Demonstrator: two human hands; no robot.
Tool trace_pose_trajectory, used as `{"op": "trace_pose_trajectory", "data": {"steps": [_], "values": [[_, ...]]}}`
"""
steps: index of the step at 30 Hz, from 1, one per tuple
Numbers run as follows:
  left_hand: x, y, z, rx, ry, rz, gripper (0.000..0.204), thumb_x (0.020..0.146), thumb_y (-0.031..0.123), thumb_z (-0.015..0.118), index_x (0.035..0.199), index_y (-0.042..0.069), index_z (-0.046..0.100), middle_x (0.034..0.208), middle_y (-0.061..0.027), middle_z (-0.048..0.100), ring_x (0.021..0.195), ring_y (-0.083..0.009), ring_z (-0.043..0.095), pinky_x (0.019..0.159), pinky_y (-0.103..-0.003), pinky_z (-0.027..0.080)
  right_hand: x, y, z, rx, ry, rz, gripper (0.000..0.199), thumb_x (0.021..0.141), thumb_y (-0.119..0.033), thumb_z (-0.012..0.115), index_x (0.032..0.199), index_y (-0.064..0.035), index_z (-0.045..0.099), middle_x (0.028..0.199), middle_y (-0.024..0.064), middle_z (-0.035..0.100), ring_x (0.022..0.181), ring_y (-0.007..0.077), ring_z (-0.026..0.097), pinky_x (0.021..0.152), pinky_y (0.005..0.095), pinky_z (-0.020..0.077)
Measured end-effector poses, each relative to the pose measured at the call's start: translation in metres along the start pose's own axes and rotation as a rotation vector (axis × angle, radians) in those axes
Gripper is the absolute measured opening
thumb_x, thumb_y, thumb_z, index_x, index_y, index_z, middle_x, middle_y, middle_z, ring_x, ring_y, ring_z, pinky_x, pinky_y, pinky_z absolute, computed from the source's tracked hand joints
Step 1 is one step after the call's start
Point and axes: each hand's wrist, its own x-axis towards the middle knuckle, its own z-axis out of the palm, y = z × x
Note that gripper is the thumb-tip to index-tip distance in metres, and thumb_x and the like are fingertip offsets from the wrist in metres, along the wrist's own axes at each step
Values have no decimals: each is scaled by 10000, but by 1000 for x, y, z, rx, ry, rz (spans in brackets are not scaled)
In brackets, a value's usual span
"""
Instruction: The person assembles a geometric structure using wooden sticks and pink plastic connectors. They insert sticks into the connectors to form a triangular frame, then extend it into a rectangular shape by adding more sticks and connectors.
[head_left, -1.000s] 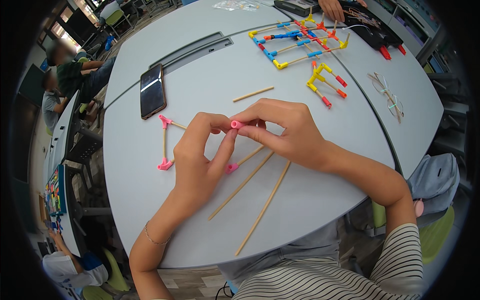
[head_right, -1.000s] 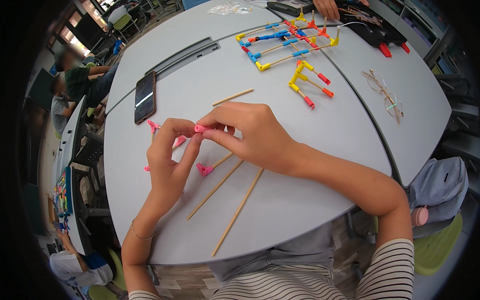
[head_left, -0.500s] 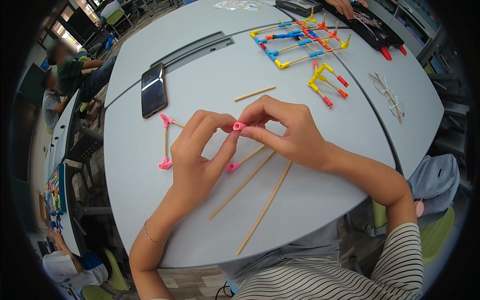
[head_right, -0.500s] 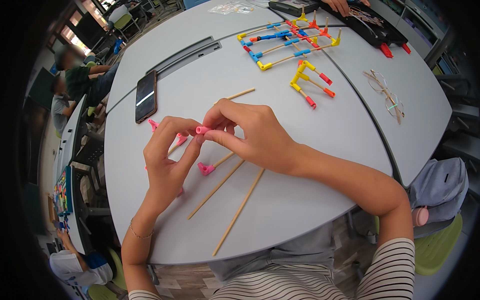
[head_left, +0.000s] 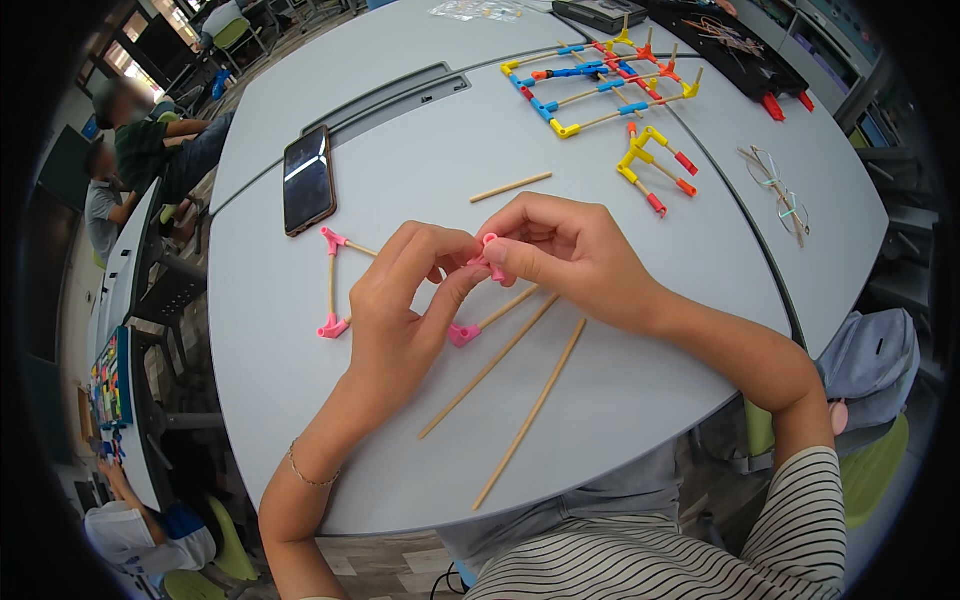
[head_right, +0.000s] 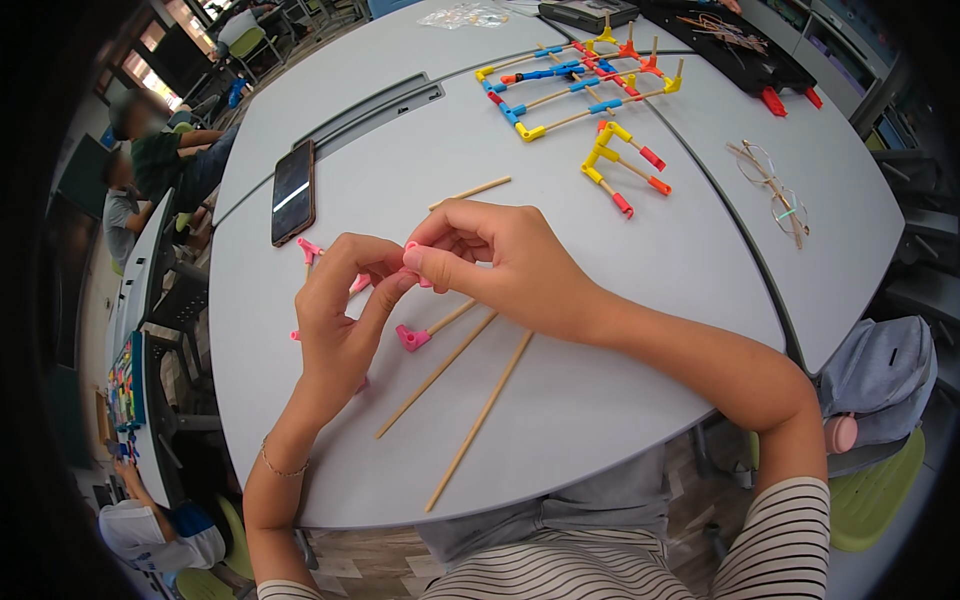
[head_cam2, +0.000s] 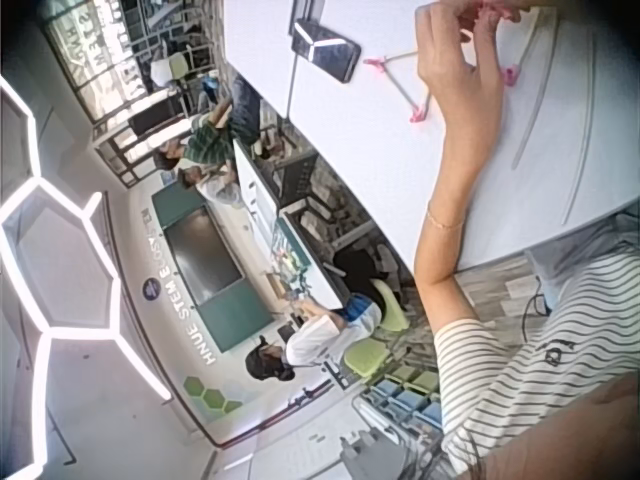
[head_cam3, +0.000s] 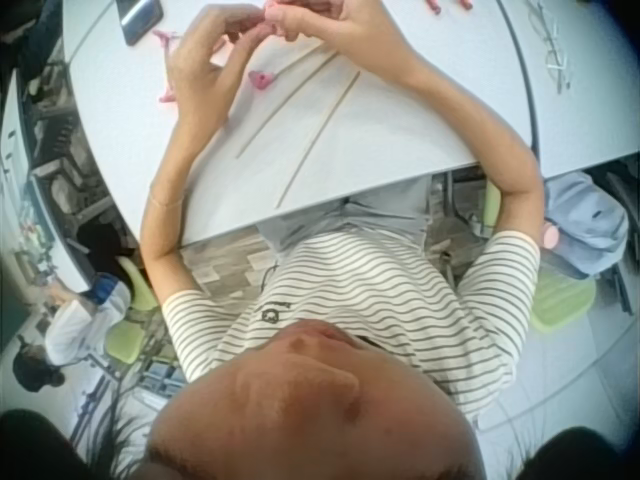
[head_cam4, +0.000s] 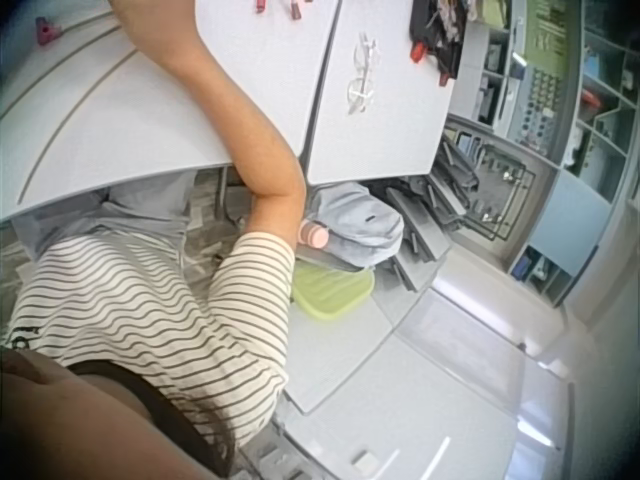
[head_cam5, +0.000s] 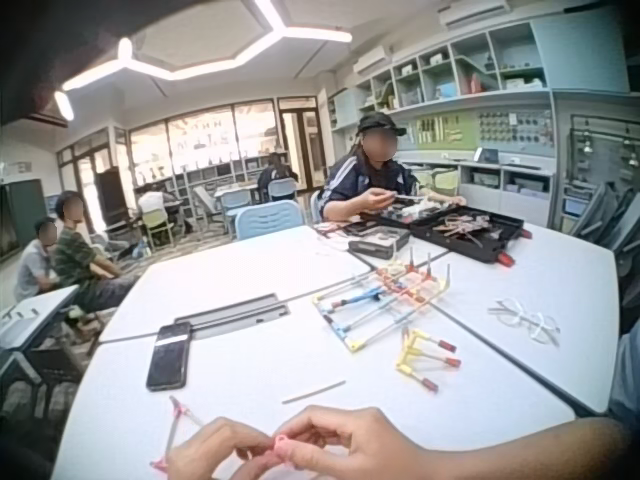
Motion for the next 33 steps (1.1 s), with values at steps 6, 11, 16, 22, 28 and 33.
{"op": "trace_pose_trajectory", "data": {"steps": [6, 11, 16, 22, 28, 33], "values": [[-3, -1, 4, -3, 29, 0, 151, 824, -15, 719, 955, 24, 653, 851, -71, 652, 733, -151, 632, 656, -273, 510, 1, -1, -4, 37, -67, 80, 220, 990, -173, 606, 1079, 27, 625, 948, 53, 659, 827, 89, 609, 749, 244, 510], [-2, 0, 4, 48, 37, 63, 177, 793, -42, 718, 945, 21, 651, 848, -71, 647, 719, -146, 641, 648, -268, 526, 1, -2, -6, 72, -102, 97, 217, 985, -187, 613, 1058, 16, 623, 933, 50, 659, 811, 91, 610, 739, 239, 503], [-2, 4, 1, 116, 28, 154, 217, 752, -63, 734, 938, 19, 657, 858, -67, 647, 722, -145, 650, 619, -263, 534, 4, -3, -10, 132, -178, 146, 210, 977, -203, 618, 1036, -1, 626, 922, 49, 665, 783, 90, 604, 737, 237, 492], [-2, 0, 4, 174, 89, 252, 252, 721, -79, 745, 940, 21, 674, 886, -75, 646, 721, -157, 647, 594, -262, 534, 6, -1, -10, 148, -204, 177, 217, 969, -172, 622, 1087, 9, 638, 934, 49, 674, 774, 92, 608, 742, 235, 491], [-3, -5, 0, 278, 61, 379, 295, 684, -79, 744, 957, 17, 688, 929, -69, 650, 790, -189, 629, 628, -294, 497, 6, -3, -10, 72, -210, 181, 260, 965, -167, 632, 1145, 20, 647, 937, 44, 677, 817, 87, 616, 725, 231, 495], [0, -9, -3, 370, 48, 553, 288, 640, -10, 731, 925, -4, 689, 955, -82, 656, 816, -217, 622, 668, -336, 471, 8, -8, -13, 175, -228, 249, 268, 967, -187, 631, 1147, 8, 665, 954, 45, 683, 857, 85, 623, 728, 229, 491]]}}
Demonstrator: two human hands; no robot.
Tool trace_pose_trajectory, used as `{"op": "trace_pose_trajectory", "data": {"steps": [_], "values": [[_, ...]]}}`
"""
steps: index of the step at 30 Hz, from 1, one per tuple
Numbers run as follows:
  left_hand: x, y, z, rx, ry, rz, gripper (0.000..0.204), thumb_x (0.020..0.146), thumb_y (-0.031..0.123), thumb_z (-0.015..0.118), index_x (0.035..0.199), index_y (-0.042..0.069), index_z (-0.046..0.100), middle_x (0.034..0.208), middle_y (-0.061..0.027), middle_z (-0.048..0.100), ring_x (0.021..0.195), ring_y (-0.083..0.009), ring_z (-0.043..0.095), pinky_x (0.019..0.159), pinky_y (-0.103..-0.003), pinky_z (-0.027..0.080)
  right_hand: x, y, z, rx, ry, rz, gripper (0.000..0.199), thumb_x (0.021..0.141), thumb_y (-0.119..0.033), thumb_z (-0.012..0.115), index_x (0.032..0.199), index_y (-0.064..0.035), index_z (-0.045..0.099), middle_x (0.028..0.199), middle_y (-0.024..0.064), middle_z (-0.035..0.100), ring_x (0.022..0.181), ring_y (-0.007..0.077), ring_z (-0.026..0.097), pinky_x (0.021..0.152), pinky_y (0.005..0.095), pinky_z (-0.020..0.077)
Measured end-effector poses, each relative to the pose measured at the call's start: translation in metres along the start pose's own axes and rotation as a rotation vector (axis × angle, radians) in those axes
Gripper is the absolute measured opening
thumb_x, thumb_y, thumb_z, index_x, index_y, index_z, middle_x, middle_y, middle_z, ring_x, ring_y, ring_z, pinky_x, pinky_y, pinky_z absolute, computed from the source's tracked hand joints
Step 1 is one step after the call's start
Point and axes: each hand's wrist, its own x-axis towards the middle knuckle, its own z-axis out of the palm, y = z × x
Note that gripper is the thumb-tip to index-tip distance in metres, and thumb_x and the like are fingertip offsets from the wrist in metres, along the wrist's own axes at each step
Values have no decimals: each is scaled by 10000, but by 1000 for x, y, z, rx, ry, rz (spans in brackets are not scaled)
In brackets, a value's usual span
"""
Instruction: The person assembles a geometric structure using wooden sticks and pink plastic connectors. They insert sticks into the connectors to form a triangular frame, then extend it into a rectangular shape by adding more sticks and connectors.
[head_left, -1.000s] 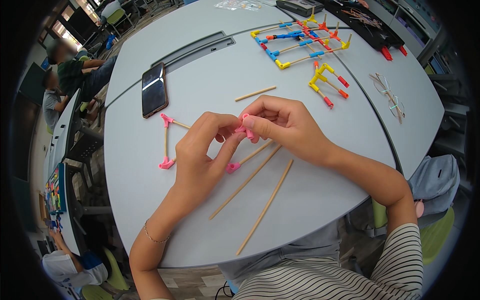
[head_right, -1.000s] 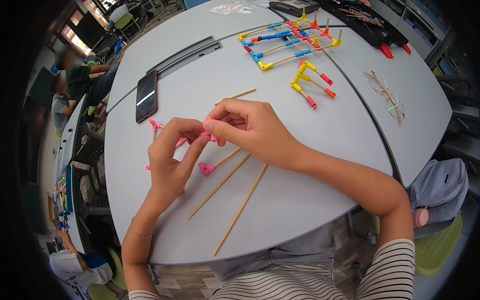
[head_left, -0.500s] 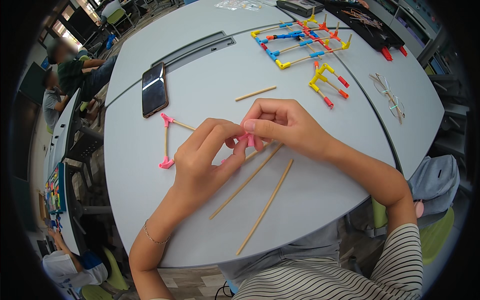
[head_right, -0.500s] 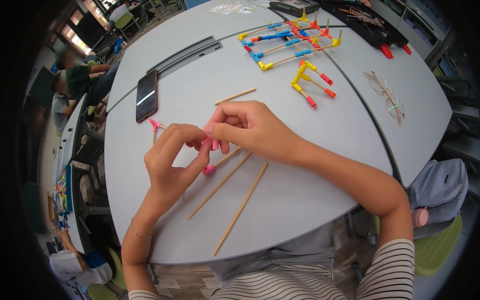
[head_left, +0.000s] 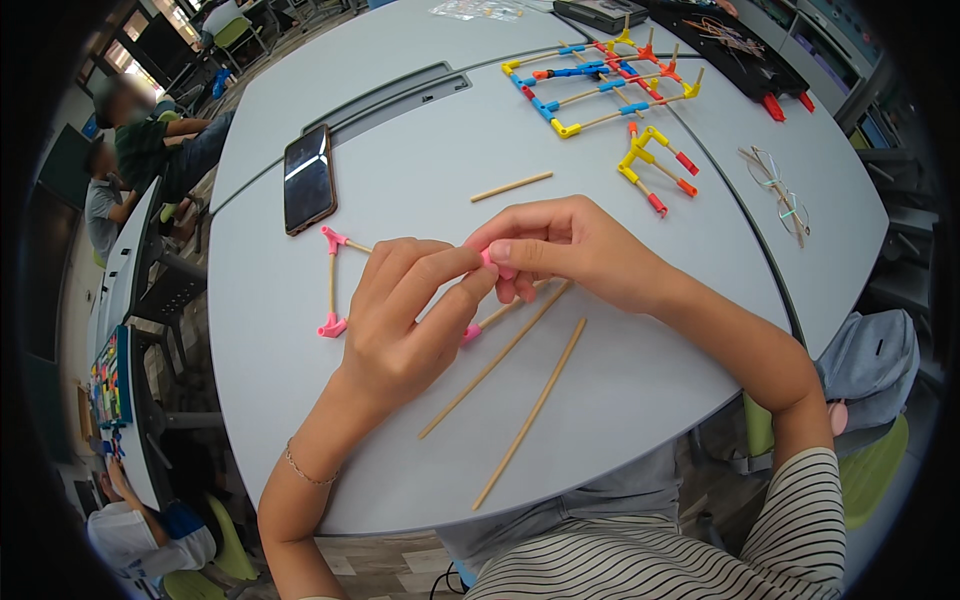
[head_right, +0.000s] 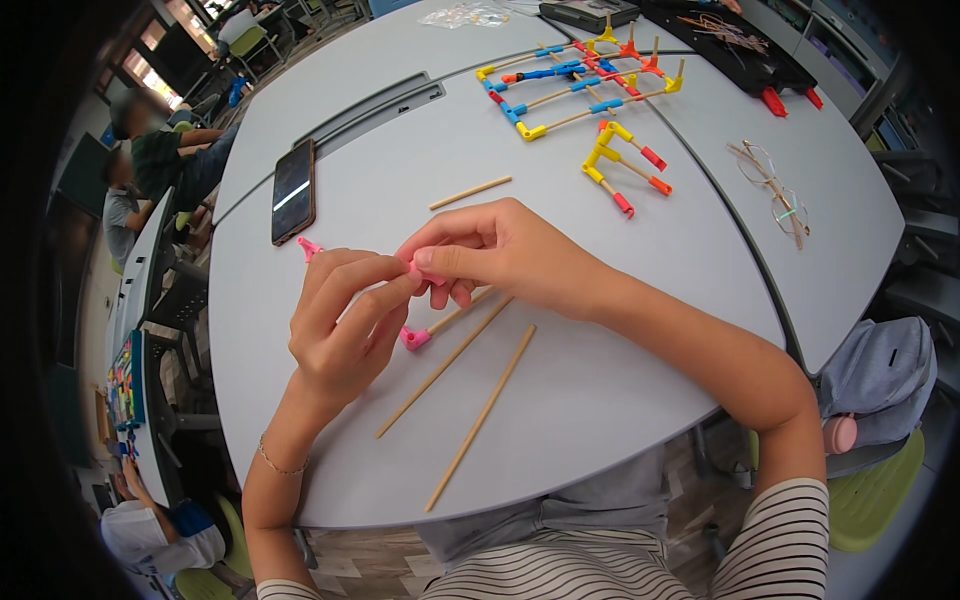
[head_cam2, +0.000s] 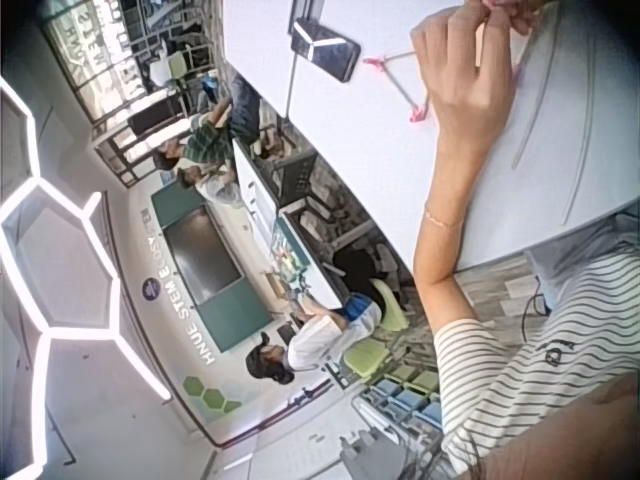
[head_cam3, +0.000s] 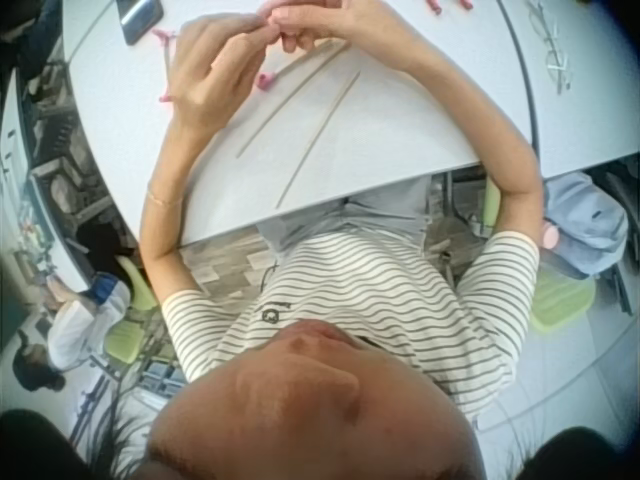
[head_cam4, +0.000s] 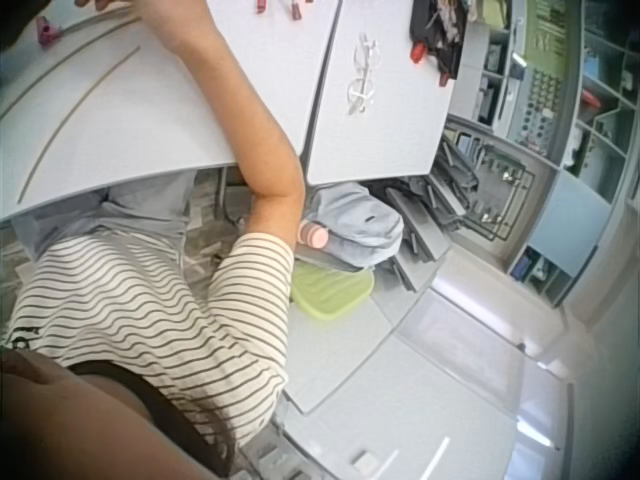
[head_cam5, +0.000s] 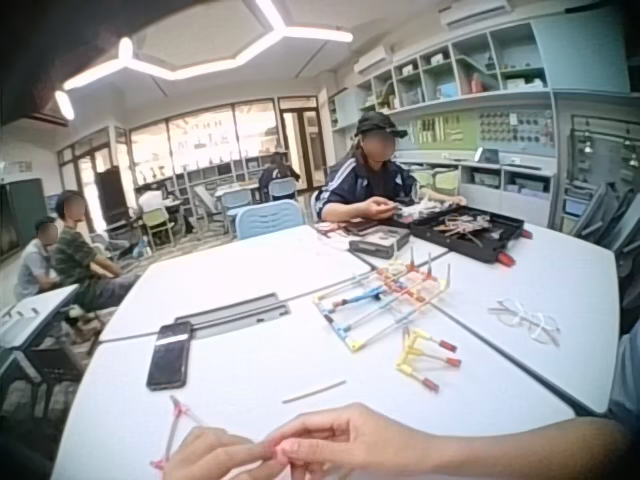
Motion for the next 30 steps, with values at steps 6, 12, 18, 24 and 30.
{"op": "trace_pose_trajectory", "data": {"steps": [6, 12, 18, 24, 30], "values": [[-1, 1, 4, 3, -3, 43, 271, 646, 28, 730, 911, -13, 687, 973, -95, 655, 819, -234, 625, 674, -337, 477, 2, 3, -1, -40, 77, -15, 283, 944, -209, 665, 1143, -7, 668, 996, 46, 686, 952, 92, 625, 853, 260, 486], [1, 8, 0, -141, -33, -261, 230, 766, 74, 771, 963, 4, 674, 940, -80, 646, 796, -213, 616, 674, -315, 491, 1, 1, 0, -56, 130, -105, 286, 915, -204, 703, 1126, -13, 669, 1030, 59, 684, 983, 104, 630, 896, 257, 479], [25, 13, -36, -409, -500, -748, 426, 739, 261, 845, 1050, 47, 647, 986, -59, 626, 795, -187, 589, 672, -310, 502, 2, 5, -3, -264, 196, -137, 271, 911, -180, 684, 1117, -4, 675, 946, 53, 700, 824, 69, 620, 742, 236, 497], [16, 10, -50, -379, -838, -652, 588, 669, 349, 878, 1106, 66, 605, 1051, -65, 567, 818, -198, 581, 711, -329, 500, 1, 2, -3, -256, 251, -87, 261, 888, -152, 659, 1089, 13, 680, 840, 60, 702, 643, 49, 579, 600, 226, 469], [7, 12, -33, -358, -821, -635, 333, 798, 190, 788, 1007, 42, 574, 970, -75, 551, 799, -220, 588, 721, -335, 501, 2, 2, -4, -343, 226, -47, 216, 908, -124, 647, 1074, 8, 684, 789, 31, 673, 621, 45, 558, 582, 214, 464]]}}
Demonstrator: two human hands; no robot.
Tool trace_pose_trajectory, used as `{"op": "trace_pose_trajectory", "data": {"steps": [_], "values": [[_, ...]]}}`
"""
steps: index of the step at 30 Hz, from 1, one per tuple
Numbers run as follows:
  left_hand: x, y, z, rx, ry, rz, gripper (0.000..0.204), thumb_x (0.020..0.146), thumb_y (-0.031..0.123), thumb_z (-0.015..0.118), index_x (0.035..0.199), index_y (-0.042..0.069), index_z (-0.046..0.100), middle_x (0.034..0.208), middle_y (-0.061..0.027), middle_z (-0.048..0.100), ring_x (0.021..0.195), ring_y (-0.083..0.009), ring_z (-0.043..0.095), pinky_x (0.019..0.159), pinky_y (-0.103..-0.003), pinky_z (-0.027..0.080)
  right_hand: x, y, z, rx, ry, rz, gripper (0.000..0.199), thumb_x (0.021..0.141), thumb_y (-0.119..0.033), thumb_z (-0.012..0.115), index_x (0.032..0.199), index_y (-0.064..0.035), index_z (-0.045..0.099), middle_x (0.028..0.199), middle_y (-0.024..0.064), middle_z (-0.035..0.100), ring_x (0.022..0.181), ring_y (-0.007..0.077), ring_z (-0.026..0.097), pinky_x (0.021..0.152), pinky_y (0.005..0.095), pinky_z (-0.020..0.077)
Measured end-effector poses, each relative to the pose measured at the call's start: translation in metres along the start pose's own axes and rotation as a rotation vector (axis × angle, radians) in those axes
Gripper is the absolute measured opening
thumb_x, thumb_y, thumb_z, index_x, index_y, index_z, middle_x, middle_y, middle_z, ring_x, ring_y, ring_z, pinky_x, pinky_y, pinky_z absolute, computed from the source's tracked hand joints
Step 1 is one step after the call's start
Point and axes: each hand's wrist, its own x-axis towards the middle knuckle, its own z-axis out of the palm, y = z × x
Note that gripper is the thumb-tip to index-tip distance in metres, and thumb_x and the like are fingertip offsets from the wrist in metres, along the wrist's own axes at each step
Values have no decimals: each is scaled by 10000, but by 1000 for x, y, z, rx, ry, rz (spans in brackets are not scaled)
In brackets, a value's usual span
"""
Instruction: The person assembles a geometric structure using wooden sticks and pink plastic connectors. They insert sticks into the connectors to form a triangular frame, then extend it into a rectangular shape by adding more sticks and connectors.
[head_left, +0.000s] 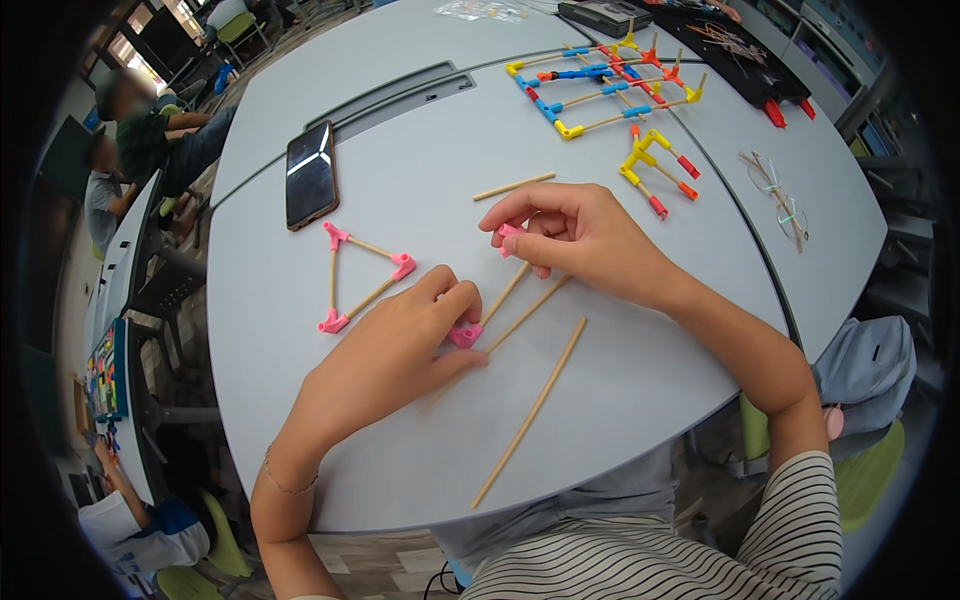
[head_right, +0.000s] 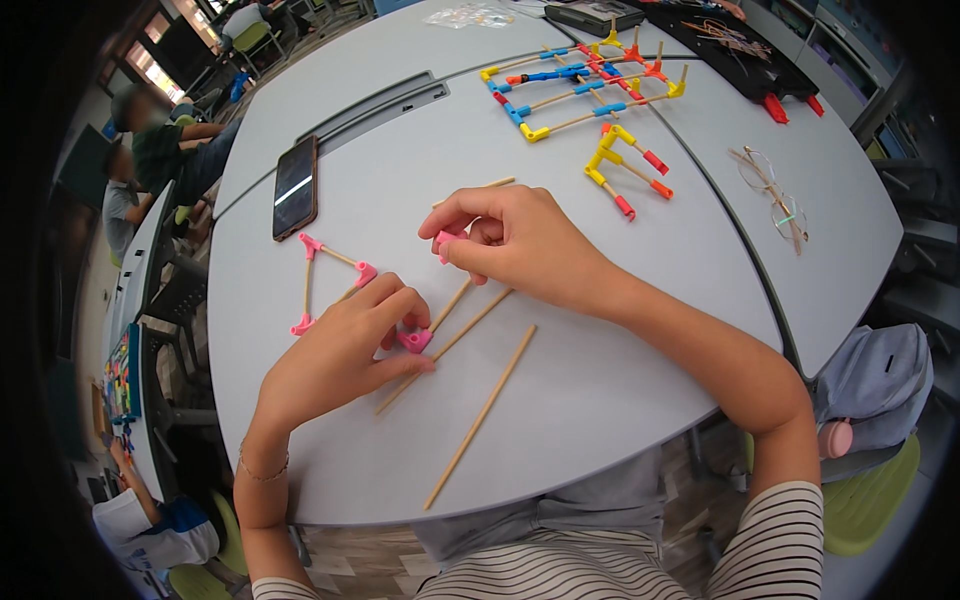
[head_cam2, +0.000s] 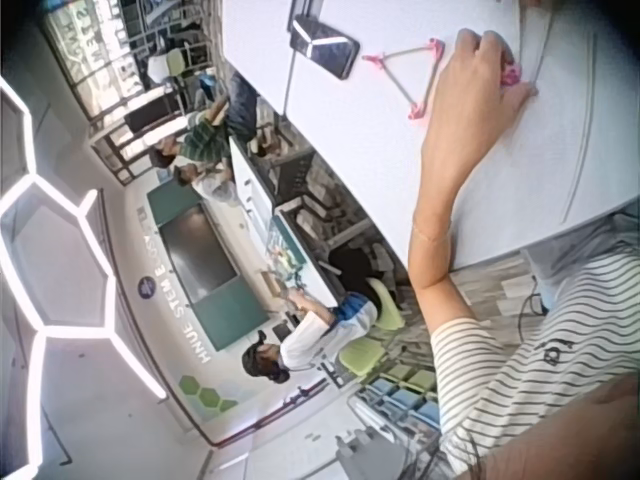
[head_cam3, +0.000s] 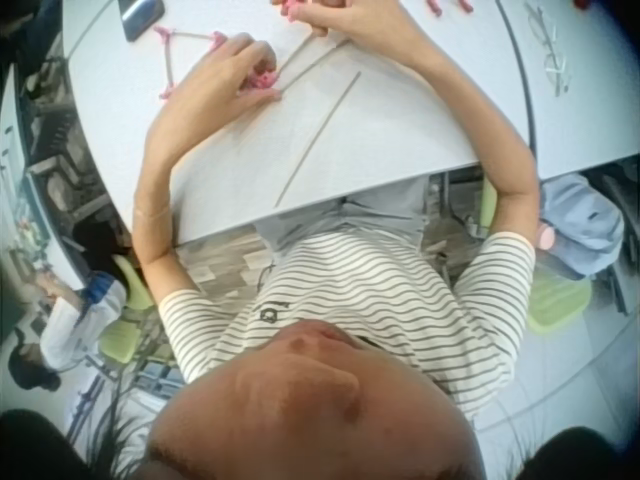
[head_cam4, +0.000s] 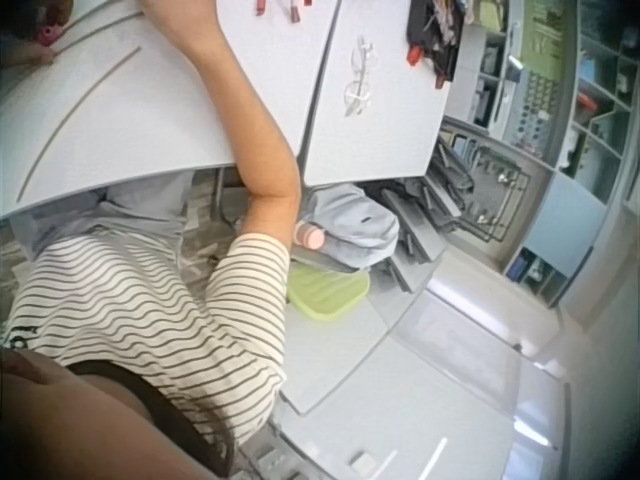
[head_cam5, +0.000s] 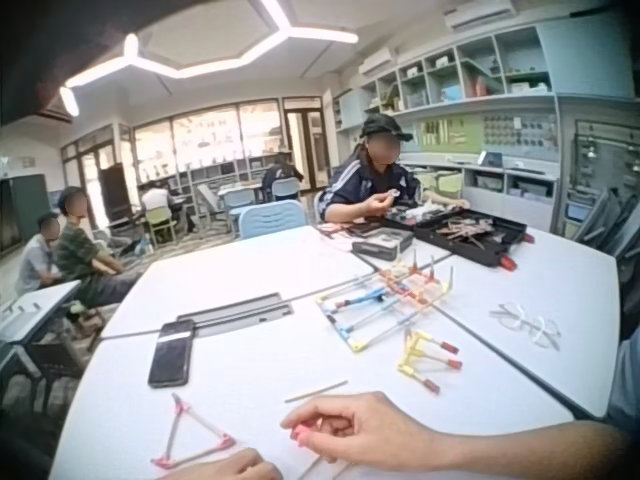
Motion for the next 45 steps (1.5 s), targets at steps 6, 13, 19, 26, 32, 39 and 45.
{"op": "trace_pose_trajectory", "data": {"steps": [6, 13, 19, 26, 32, 39, 45], "values": [[3, 1, 4, -1, 29, 27, 212, 850, 97, 713, 989, 31, 567, 917, -84, 557, 795, -216, 600, 718, -339, 499, -1, 1, 3, -52, -43, -11, 175, 934, -117, 657, 1063, -2, 684, 728, -24, 602, 637, 18, 524, 554, 188, 440], [2, 0, -3, -45, 87, -9, 117, 851, 38, 684, 942, 18, 614, 865, -85, 578, 693, -192, 590, 662, -320, 490, -2, 3, 4, -153, -44, -80, 169, 904, -122, 689, 1035, -16, 701, 728, -4, 624, 633, 25, 527, 562, 192, 443], [3, 3, -11, -100, 130, -81, 73, 836, -4, 685, 897, 4, 646, 829, -79, 599, 656, -171, 566, 633, -304, 473, -1, 11, 5, -249, -58, -132, 193, 871, -132, 713, 1037, -34, 706, 789, 9, 666, 639, 43, 540, 590, 206, 450], [4, 3, -8, -44, 360, 63, 100, 810, -14, 714, 882, 11, 650, 806, -59, 605, 712, -175, 551, 658, -291, 457, -2, 6, 6, -345, -139, -203, 235, 841, -169, 745, 1047, -62, 713, 889, 30, 669, 653, 87, 568, 605, 228, 471], [9, -2, -10, 4, 455, 160, 90, 805, -14, 717, 869, 9, 658, 822, -53, 633, 755, -188, 549, 668, -294, 450, -5, 9, 6, -507, -133, -287, 182, 850, -164, 741, 1004, -68, 730, 902, 59, 660, 706, 143, 613, 633, 260, 497], [7, -6, -16, -194, 438, 7, 39, 871, 11, 677, 904, -2, 661, 852, -52, 650, 834, -133, 603, 759, -280, 500, -3, 6, 1, -564, -72, -284, 130, 861, -143, 720, 941, -43, 735, 873, 85, 663, 733, 200, 641, 652, 296, 508], [11, -11, -13, -338, 362, -108, 144, 938, 109, 663, 1041, 12, 640, 871, -24, 626, 816, -101, 605, 741, -267, 507, -2, 10, -1, -528, -9, -328, 145, 860, -173, 718, 920, -43, 740, 815, 96, 663, 704, 232, 641, 651, 327, 507]]}}
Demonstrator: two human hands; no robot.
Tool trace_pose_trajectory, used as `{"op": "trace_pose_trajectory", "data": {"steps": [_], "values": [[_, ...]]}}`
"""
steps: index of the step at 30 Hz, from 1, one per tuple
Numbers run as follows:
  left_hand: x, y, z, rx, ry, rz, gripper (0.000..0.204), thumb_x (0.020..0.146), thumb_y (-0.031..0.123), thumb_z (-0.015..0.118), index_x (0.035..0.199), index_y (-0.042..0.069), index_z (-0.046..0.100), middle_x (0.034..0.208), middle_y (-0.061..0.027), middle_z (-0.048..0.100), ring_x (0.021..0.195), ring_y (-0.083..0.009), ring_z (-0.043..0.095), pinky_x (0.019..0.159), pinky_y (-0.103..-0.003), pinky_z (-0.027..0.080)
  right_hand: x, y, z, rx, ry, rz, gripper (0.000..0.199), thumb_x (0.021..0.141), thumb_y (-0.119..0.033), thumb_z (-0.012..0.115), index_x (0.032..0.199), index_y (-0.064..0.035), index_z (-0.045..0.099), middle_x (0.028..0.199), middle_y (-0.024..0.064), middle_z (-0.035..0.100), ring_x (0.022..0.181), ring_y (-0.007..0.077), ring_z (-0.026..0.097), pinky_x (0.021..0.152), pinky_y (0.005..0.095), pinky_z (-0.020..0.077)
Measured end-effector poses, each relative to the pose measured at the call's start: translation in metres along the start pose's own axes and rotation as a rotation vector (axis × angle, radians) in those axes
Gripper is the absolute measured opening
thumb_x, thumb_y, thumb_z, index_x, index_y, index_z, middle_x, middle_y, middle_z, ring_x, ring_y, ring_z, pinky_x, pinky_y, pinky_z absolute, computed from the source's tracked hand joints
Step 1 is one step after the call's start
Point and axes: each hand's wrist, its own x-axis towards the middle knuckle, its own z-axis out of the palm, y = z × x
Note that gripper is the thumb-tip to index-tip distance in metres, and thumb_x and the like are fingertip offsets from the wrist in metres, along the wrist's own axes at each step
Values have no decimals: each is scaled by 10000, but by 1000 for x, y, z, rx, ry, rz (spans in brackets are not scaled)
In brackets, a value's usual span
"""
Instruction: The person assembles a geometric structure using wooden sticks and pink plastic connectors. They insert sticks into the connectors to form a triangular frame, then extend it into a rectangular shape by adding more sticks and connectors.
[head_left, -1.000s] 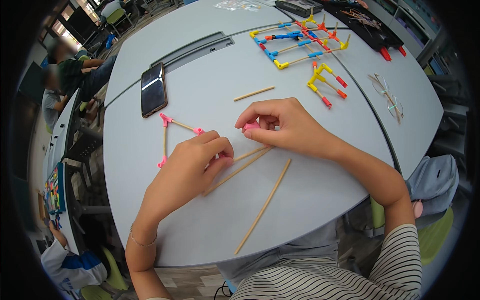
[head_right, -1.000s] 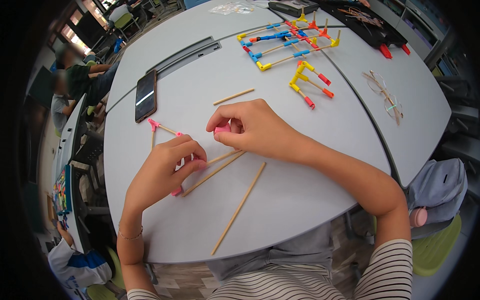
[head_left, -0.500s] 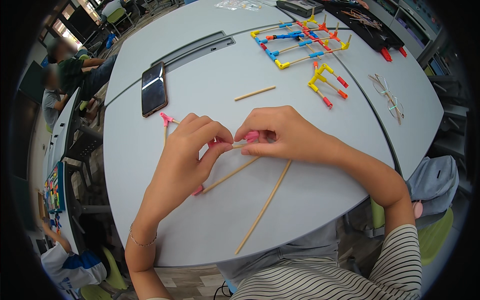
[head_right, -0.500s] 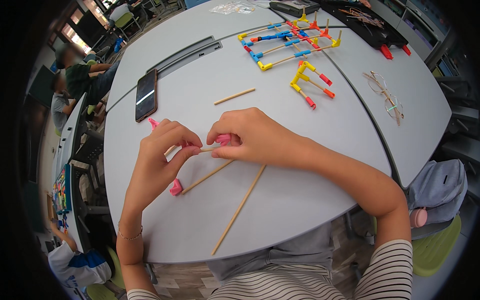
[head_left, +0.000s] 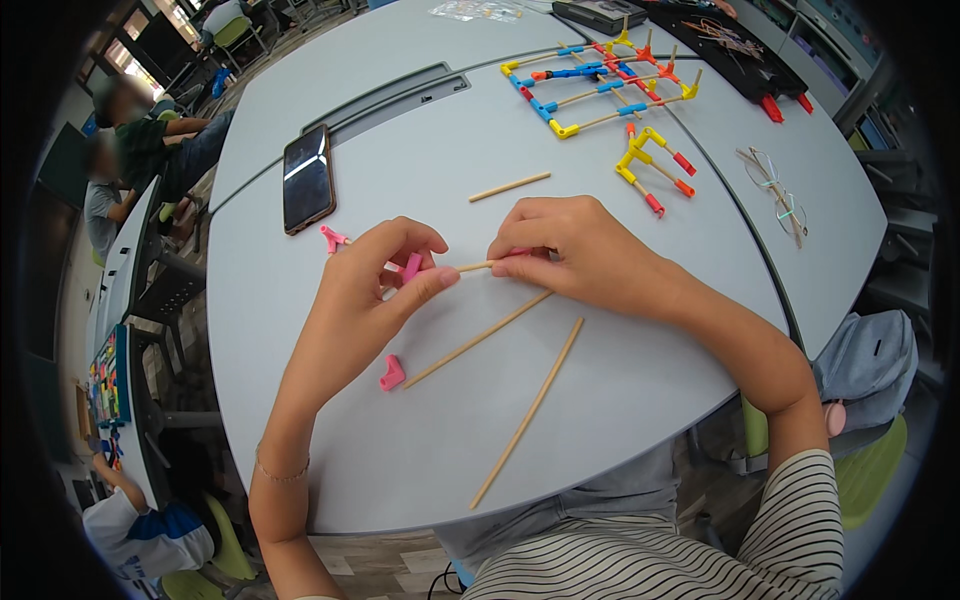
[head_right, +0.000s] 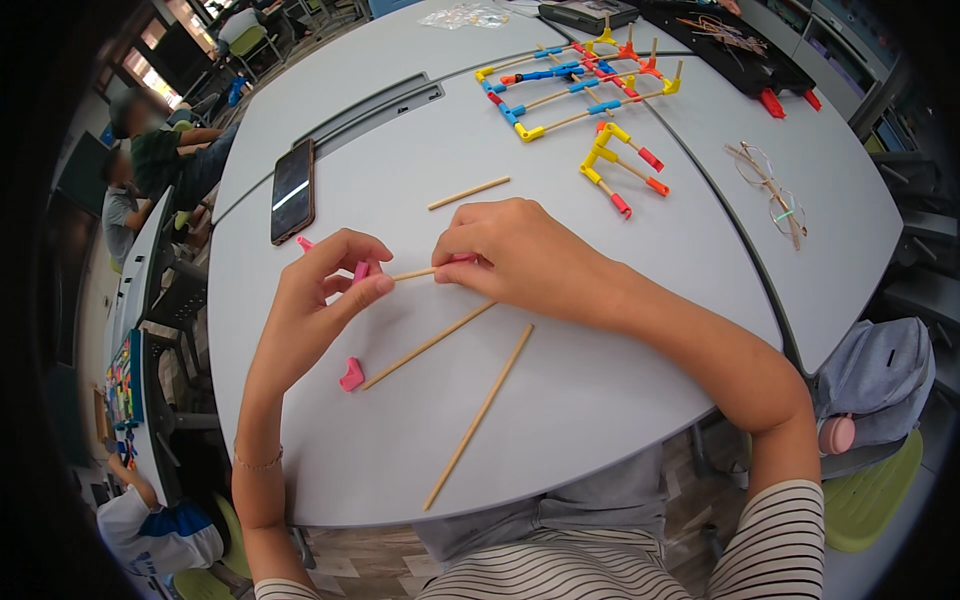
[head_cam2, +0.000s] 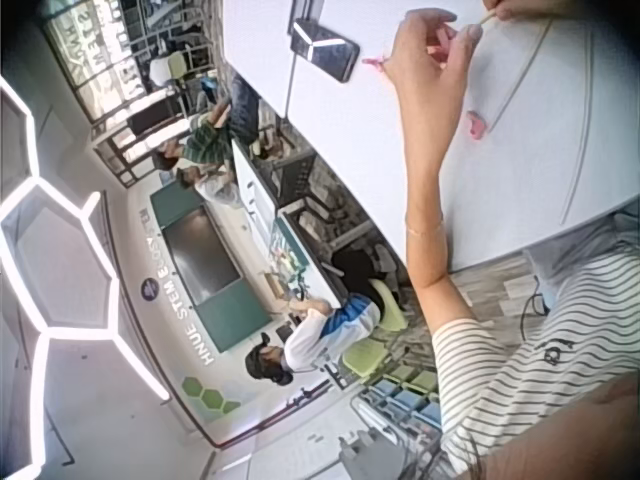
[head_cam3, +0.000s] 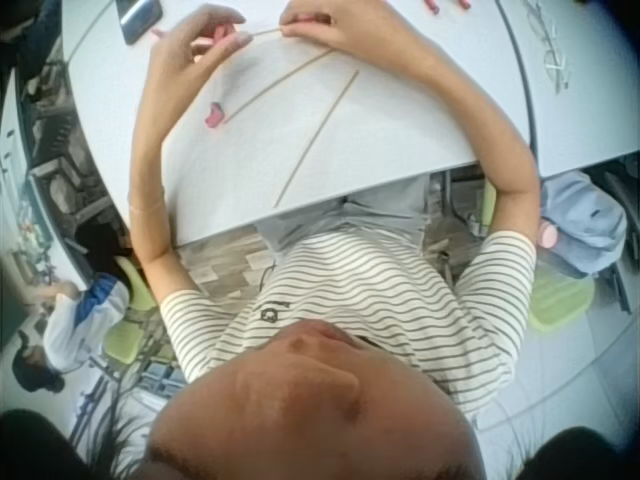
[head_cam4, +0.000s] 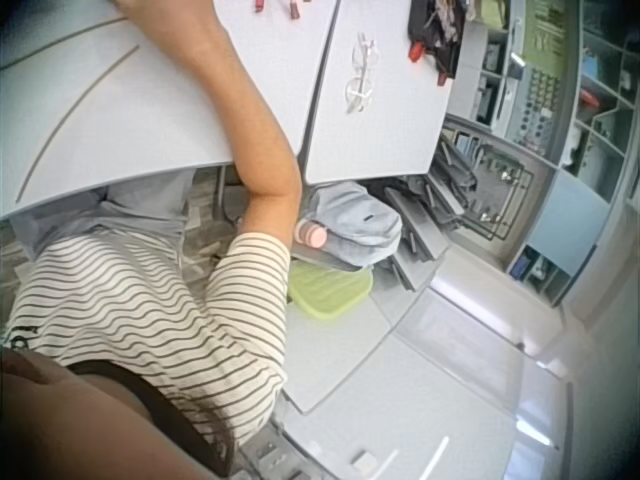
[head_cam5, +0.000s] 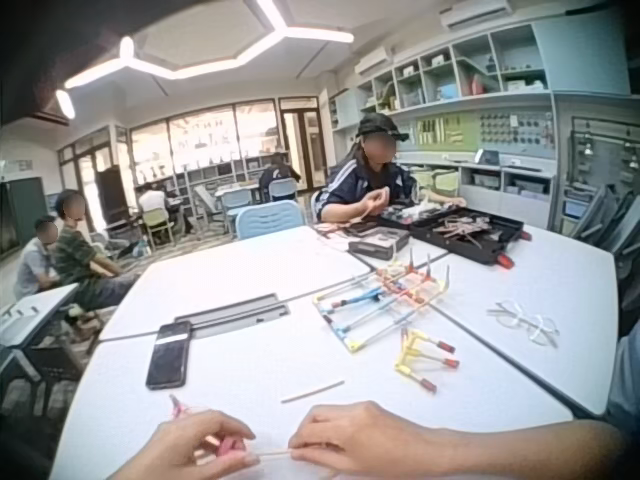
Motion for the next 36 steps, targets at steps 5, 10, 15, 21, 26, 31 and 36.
{"op": "trace_pose_trajectory", "data": {"steps": [5, 10, 15, 21, 26, 31, 36], "values": [[3, -10, 4, -118, -82, -157, 193, 962, 162, 646, 1108, 39, 624, 840, 9, 591, 813, -68, 577, 717, -230, 462, 1, 2, -1, -9, 34, 29, 155, 850, -129, 737, 959, -18, 731, 853, 75, 674, 687, 156, 589, 618, 269, 476], [5, -18, 8, -290, -18, -106, 181, 973, 169, 627, 1106, 48, 613, 809, 16, 587, 778, -57, 553, 686, -215, 425, 4, -4, -4, 82, 87, 100, 196, 839, -129, 740, 992, -8, 719, 798, 90, 677, 670, 152, 591, 625, 274, 484], [6, -18, 9, -388, 35, -89, 132, 981, 175, 609, 1040, 58, 589, 813, 16, 568, 753, -64, 535, 667, -210, 405, 5, -1, -8, 178, 100, 197, 215, 857, -131, 733, 1031, -7, 703, 787, 56, 674, 656, 98, 598, 617, 242, 477], [3, -18, 12, -423, 125, -59, 119, 983, 179, 589, 1007, 66, 560, 820, 20, 492, 725, -58, 461, 669, -202, 379, 9, 0, -15, 455, 122, 334, 188, 877, -132, 705, 1018, -9, 697, 794, 34, 675, 637, 70, 613, 625, 219, 489], [-18, -28, 28, -458, 240, -4, 107, 989, 159, 570, 1003, 56, 543, 833, 22, 470, 718, -56, 393, 674, -205, 345, 9, 3, -16, 689, 90, 361, 209, 902, -160, 693, 1040, -3, 684, 869, 45, 686, 649, 69, 609, 616, 214, 478], [-31, -31, 38, -504, 237, -7, 121, 1006, 173, 559, 1045, 63, 528, 857, 24, 470, 742, -58, 388, 684, -209, 341, 6, -2, -5, 723, -27, 335, 213, 901, -150, 700, 1044, 6, 679, 896, 57, 694, 650, 67, 605, 591, 209, 465], [-31, -32, 38, -522, 222, 28, 124, 1007, 173, 567, 1057, 67, 527, 903, 13, 480, 794, -65, 418, 742, -221, 374, 7, -1, -3, 764, -16, 351, 205, 895, -122, 704, 1045, 16, 679, 876, 63, 698, 648, 72, 620, 565, 206, 464]]}}
